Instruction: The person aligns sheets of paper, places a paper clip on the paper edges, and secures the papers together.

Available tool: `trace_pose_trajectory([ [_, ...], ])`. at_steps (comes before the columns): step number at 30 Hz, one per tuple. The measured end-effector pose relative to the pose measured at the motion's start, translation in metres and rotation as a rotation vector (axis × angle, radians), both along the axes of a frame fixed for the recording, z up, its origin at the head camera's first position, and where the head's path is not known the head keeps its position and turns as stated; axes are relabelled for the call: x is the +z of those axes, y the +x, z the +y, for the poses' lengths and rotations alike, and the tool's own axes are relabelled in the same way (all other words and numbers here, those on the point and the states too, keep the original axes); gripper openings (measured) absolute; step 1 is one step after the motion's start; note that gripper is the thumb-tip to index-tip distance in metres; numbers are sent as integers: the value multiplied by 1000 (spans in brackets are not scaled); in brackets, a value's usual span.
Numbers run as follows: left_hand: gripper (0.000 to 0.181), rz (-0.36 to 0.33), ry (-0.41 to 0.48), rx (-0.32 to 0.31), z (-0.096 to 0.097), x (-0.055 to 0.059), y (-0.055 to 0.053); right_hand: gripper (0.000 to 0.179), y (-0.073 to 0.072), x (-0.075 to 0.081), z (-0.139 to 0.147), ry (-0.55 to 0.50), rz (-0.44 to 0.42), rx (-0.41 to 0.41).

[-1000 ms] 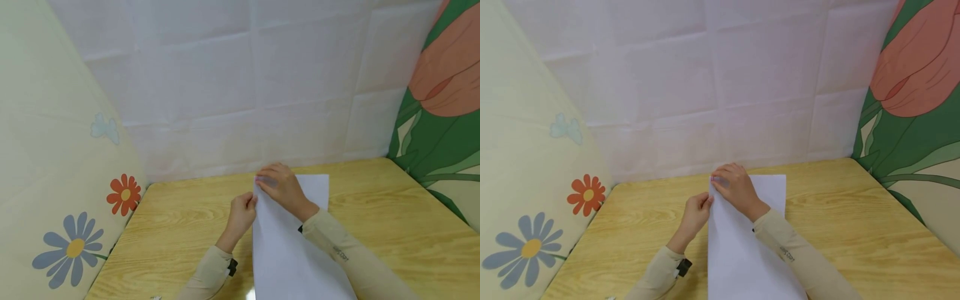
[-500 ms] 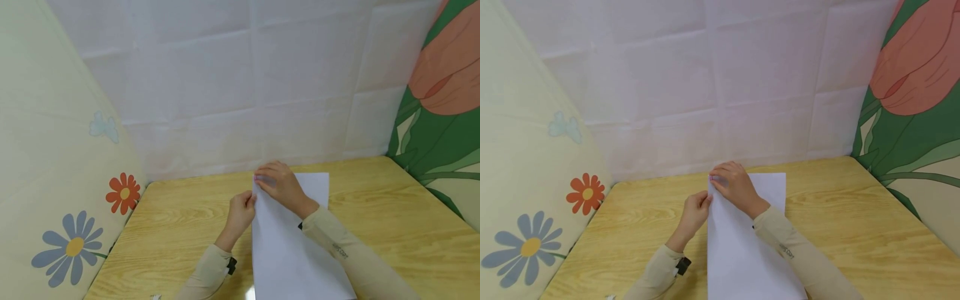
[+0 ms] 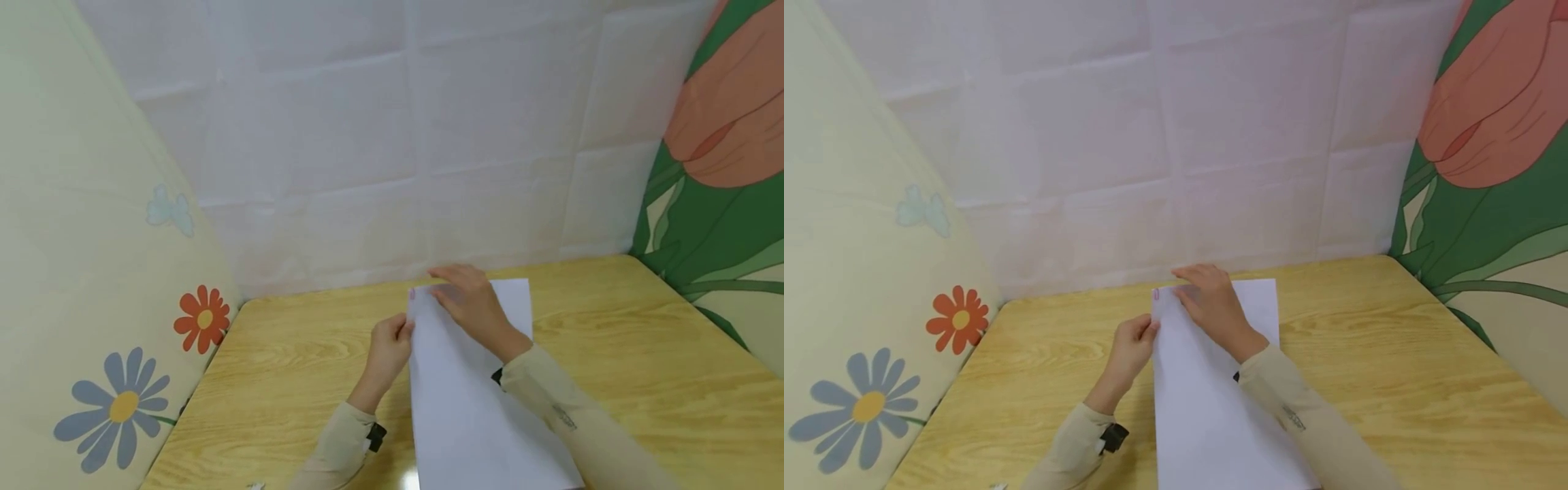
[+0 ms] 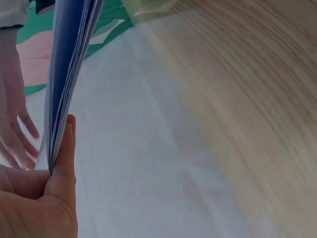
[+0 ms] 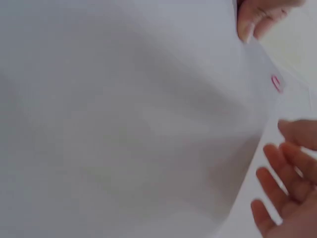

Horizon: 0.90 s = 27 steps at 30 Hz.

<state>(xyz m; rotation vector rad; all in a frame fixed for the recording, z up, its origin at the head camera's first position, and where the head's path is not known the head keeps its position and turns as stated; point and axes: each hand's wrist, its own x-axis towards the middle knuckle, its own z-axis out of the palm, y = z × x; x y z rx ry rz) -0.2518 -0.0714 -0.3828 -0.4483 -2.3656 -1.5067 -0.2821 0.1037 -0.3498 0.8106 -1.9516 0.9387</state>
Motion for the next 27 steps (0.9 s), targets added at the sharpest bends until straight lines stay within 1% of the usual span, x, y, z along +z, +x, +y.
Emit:
trace_pose_trajectory([
  [3,13,-37,19,9,-2,-2,1,36,6,-3,16,-82,-51,-127],
  [5,13,-66,40,10,-4,-4,1,41,12,-7,30,-126,-132,-216],
  [7,13,-94,65,13,-7,-6,2,49,18,-12,47,-147,-250,-303],
  [8,13,-108,76,14,-8,-6,2,53,22,-14,55,-147,-325,-335],
  [9,14,-122,85,17,-9,-7,2,58,25,-17,64,-146,-403,-352],
  [10,14,-131,92,21,-11,-7,2,63,28,-20,72,-140,-487,-351],
  [12,14,-145,99,34,-13,-6,2,72,34,-26,87,-131,-668,-301],
  [14,15,-155,108,46,-16,-5,3,76,40,-33,99,-124,-838,-205],
  [16,14,-162,121,61,-18,-4,3,77,45,-40,106,-118,-985,-102],
  [18,15,-169,140,66,-20,-3,2,74,49,-47,110,-113,-1099,-22],
  [20,16,-188,165,66,-22,-1,2,72,52,-54,111,-108,-1165,50],
  [22,18,-216,193,56,-23,0,2,69,56,-58,111,-128,-1207,116],
  [24,20,-246,219,43,-25,2,2,65,60,-62,110,-152,-1224,177],
  [27,24,-290,257,37,-25,4,3,60,65,-66,107,-178,-1214,231],
])
